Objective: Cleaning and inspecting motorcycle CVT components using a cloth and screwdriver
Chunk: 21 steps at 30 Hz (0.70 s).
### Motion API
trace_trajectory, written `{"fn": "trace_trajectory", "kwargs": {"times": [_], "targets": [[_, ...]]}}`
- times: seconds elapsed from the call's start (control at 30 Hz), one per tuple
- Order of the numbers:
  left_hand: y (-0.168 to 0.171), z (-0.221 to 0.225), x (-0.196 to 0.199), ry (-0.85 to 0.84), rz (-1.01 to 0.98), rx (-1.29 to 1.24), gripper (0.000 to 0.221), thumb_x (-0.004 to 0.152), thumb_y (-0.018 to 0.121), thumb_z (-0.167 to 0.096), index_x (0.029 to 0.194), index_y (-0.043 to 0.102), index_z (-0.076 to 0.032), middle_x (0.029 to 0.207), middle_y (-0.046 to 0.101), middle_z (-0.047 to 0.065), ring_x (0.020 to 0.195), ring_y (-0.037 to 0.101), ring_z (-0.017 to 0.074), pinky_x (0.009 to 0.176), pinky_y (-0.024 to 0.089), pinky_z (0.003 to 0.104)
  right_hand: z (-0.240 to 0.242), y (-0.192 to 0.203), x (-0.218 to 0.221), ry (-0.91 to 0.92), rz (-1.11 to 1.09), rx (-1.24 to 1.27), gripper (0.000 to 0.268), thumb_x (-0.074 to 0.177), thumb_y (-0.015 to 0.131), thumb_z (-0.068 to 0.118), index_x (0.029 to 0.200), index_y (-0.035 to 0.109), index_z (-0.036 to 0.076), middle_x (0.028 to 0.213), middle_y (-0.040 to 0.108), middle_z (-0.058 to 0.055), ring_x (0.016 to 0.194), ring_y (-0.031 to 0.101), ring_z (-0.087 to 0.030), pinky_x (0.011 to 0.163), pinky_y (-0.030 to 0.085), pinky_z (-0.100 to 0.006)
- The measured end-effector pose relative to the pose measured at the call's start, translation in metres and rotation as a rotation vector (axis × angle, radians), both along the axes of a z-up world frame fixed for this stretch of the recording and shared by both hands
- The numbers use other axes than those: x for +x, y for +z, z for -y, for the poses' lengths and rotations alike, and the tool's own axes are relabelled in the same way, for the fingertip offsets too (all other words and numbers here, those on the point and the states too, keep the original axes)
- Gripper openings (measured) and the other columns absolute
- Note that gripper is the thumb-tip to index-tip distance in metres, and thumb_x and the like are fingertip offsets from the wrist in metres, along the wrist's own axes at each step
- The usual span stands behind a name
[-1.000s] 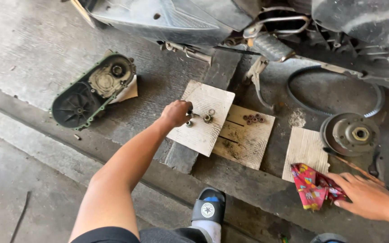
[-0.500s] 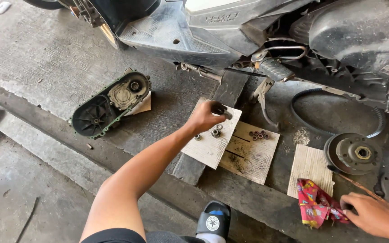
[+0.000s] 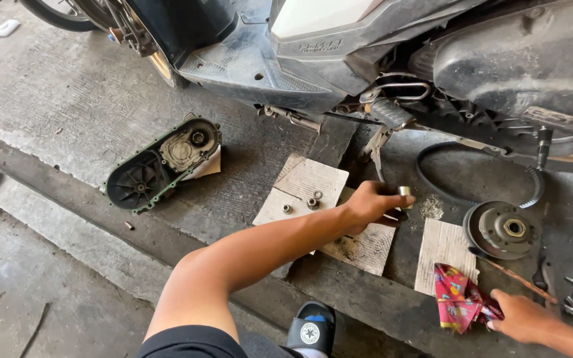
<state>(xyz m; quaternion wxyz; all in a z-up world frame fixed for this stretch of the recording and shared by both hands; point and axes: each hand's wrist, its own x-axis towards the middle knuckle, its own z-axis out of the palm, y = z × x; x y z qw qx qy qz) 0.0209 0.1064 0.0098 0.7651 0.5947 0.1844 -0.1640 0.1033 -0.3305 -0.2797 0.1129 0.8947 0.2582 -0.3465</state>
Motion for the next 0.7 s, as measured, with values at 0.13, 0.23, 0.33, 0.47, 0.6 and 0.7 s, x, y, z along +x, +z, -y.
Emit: {"fn": "trace_trajectory", "kwargs": {"times": [0.13, 0.23, 0.33, 0.47, 0.6, 0.7], "targets": [[-0.006, 0.008, -0.007, -0.074, 0.081, 0.053, 0.039, 0.082, 0.079, -0.018, 0.108, 0.066, 0.007, 0.095, 0.071, 0.017, 0.080, 0.072, 0.0268, 0.066, 0.063, 0.039, -0.037, 0.083, -0.017, -0.125, -0.007, -0.057, 0.046, 0.092, 0.061, 0.056, 0.134, 0.059, 0.036, 0.106, 0.087, 0.018, 0.094, 0.084, -0.004, 0.080, 0.061, -0.025], [0.009, 0.013, -0.018, -0.145, 0.167, 0.155, 0.037, 0.080, 0.079, -0.024, 0.101, 0.069, 0.004, 0.092, 0.072, 0.014, 0.079, 0.070, 0.0231, 0.066, 0.060, 0.035, -0.052, 0.118, -0.012, -0.190, 0.074, 0.108, 0.032, 0.086, 0.064, 0.050, 0.113, 0.075, 0.037, 0.104, 0.083, 0.013, 0.092, 0.081, -0.009, 0.084, 0.061, -0.028], [0.046, 0.019, -0.033, -0.271, 0.335, 0.521, 0.042, 0.084, 0.075, -0.028, 0.112, 0.075, 0.003, 0.094, 0.076, 0.010, 0.075, 0.067, 0.0143, 0.071, 0.056, 0.029, -0.070, 0.154, -0.012, -0.456, 0.060, 0.763, 0.027, 0.083, 0.078, 0.021, 0.106, 0.079, 0.006, 0.106, 0.080, 0.002, 0.077, 0.079, -0.017, 0.074, 0.062, -0.030], [0.071, 0.042, -0.043, -0.282, 0.790, 0.737, 0.036, 0.085, 0.078, -0.022, 0.113, 0.074, -0.001, 0.097, 0.069, 0.009, 0.077, 0.067, 0.0219, 0.071, 0.054, 0.033, -0.100, 0.298, -0.054, -0.441, 0.116, 1.195, 0.015, 0.086, 0.068, 0.007, 0.097, 0.073, -0.002, 0.095, 0.072, -0.010, 0.072, 0.062, -0.019, 0.066, 0.048, -0.029], [0.076, 0.052, -0.047, -0.174, 0.925, 0.837, 0.031, 0.080, 0.083, -0.025, 0.106, 0.077, -0.010, 0.094, 0.071, 0.009, 0.086, 0.073, 0.0355, 0.071, 0.059, 0.043, -0.126, 0.354, -0.072, -0.205, 0.352, 1.438, 0.018, 0.083, 0.075, 0.020, 0.090, 0.069, 0.004, 0.109, 0.078, -0.013, 0.103, 0.075, -0.031, 0.087, 0.056, -0.041], [0.079, 0.057, -0.051, -0.182, 0.940, 0.956, 0.027, 0.079, 0.082, -0.025, 0.102, 0.078, -0.012, 0.092, 0.071, 0.008, 0.084, 0.073, 0.0349, 0.070, 0.058, 0.043, -0.133, 0.380, -0.083, -0.136, 0.229, 1.446, 0.023, 0.089, 0.063, 0.008, 0.110, 0.063, 0.001, 0.073, 0.072, -0.007, 0.048, 0.059, -0.011, 0.041, 0.045, -0.022]]}}
